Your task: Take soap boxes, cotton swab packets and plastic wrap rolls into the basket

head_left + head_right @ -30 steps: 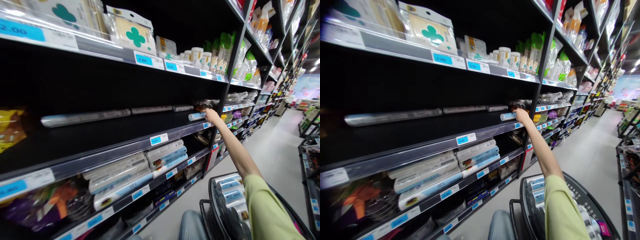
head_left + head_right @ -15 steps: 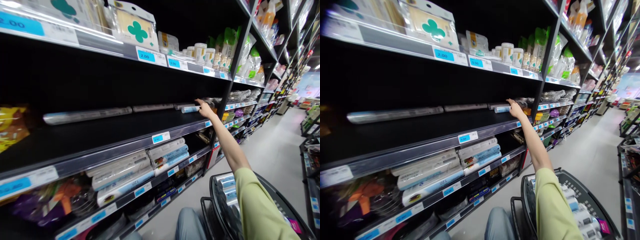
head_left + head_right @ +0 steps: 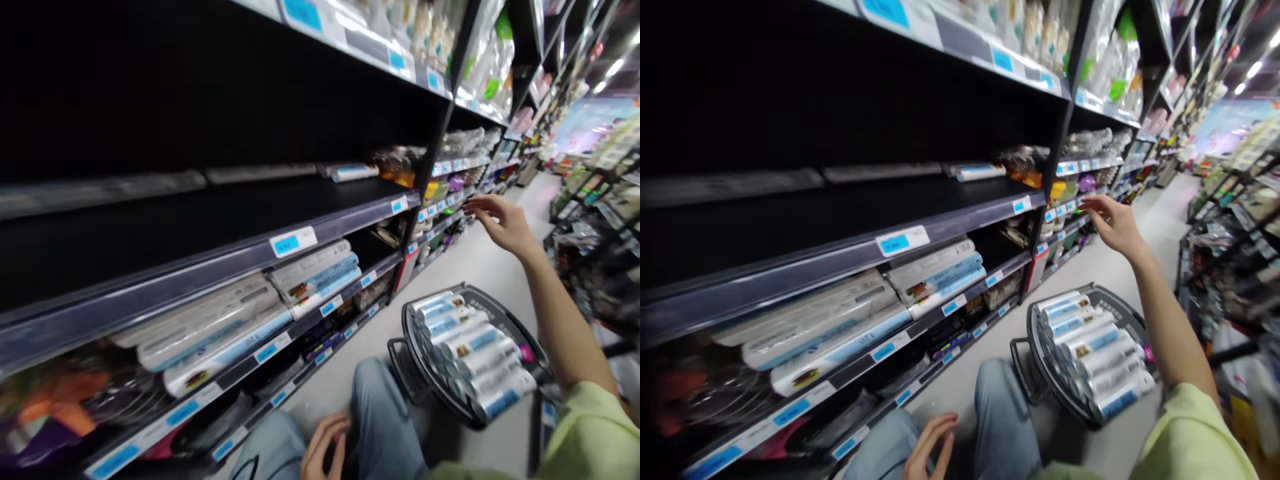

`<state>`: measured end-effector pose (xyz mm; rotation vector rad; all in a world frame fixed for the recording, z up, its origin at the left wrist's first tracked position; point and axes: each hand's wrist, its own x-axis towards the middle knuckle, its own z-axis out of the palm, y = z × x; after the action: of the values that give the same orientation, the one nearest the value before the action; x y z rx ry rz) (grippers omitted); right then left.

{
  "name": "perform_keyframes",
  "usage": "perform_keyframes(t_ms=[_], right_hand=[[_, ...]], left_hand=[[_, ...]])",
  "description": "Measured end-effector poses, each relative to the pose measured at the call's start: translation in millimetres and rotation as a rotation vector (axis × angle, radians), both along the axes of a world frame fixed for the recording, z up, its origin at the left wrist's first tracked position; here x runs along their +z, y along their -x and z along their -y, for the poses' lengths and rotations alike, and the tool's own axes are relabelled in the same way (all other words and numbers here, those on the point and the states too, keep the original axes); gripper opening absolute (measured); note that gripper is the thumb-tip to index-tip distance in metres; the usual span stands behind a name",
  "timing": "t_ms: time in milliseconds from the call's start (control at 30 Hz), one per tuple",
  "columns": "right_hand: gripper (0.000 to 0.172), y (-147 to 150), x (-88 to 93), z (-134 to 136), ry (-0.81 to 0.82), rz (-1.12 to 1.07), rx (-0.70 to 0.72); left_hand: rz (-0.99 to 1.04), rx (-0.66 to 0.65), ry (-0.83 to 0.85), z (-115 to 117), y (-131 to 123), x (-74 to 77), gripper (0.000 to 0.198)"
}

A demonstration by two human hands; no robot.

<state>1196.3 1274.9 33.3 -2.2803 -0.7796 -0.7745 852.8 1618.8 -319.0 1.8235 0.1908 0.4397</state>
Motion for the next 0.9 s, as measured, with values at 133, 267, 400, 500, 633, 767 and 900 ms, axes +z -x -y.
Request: perform_keyframes(t_ms=[133, 267, 400, 500, 633, 767, 900], right_hand=[[0.040, 44, -42.8, 74, 0.002, -0.221, -0.156], [0.044, 76, -104.0, 127, 0.134, -0.540, -0.241], [0.045, 105, -170.9, 141, 0.301, -0.711, -0.319], [0.052, 117, -211.2, 141, 0.360, -0.703, -0.339], [0.044, 111, -236.6, 152, 0.406, -0.710, -0.356], [0.042, 89, -238.8, 162, 0.392, -0.811, -0.253], [0.045, 72, -243.3, 156, 0.528, -0.833, -0.200]], left_hand=[[-0.017, -0.083, -0.052, -8, 6, -11.8, 0.036], [-0.056, -0.160, -0.057, -9, 12, -19.5, 0.032], [-0.070, -0.221, -0.059, -9, 14, -21.5, 0.031], [-0.071, -0.249, -0.068, -10, 13, -20.0, 0.030], [-0.064, -0.238, -0.068, -10, 12, -19.1, 0.032], [-0.078, -0.231, -0.066, -10, 16, -22.3, 0.033], [-0.092, -0.233, -0.056, -9, 20, -26.6, 0.033]])
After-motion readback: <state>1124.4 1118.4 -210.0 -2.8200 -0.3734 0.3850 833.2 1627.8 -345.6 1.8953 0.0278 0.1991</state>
